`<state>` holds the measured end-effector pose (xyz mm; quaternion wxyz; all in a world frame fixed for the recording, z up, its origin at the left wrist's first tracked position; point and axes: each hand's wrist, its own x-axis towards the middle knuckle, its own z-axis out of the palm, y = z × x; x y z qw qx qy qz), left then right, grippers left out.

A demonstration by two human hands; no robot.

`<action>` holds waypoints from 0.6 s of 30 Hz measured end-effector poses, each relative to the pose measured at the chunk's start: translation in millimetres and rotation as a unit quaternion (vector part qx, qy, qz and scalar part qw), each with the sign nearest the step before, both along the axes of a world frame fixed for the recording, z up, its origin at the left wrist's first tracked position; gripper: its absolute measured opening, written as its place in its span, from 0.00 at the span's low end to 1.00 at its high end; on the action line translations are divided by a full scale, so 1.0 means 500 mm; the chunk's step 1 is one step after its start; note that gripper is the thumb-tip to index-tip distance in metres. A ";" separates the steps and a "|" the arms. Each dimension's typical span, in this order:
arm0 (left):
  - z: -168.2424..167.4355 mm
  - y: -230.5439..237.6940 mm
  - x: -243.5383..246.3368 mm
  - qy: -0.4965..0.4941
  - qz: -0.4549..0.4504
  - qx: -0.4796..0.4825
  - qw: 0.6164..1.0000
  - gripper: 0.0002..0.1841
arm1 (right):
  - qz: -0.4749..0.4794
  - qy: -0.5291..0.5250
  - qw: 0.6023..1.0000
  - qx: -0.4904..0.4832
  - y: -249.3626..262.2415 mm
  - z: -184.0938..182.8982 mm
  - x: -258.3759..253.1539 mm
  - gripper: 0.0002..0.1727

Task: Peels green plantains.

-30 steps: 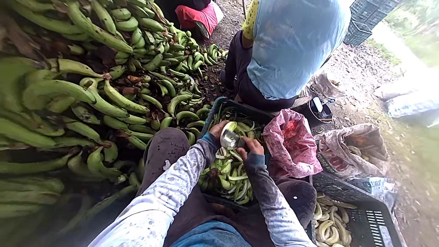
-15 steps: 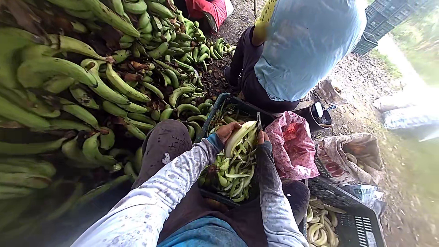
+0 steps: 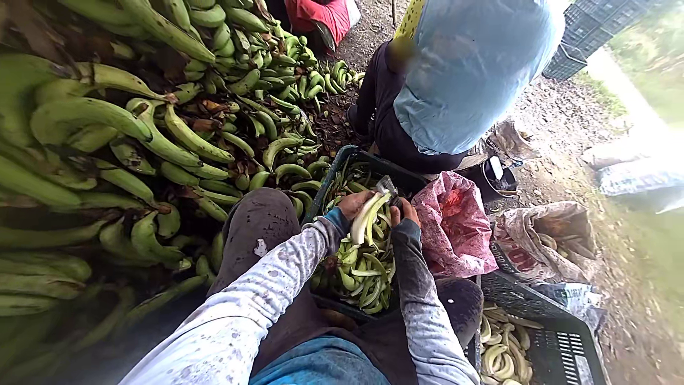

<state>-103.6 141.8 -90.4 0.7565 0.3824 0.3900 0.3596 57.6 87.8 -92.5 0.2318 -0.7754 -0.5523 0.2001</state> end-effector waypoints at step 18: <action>-0.088 -0.002 -0.019 0.330 0.194 -0.076 0.921 0.28 | -0.186 0.225 0.956 0.021 -0.077 0.131 0.061 0.27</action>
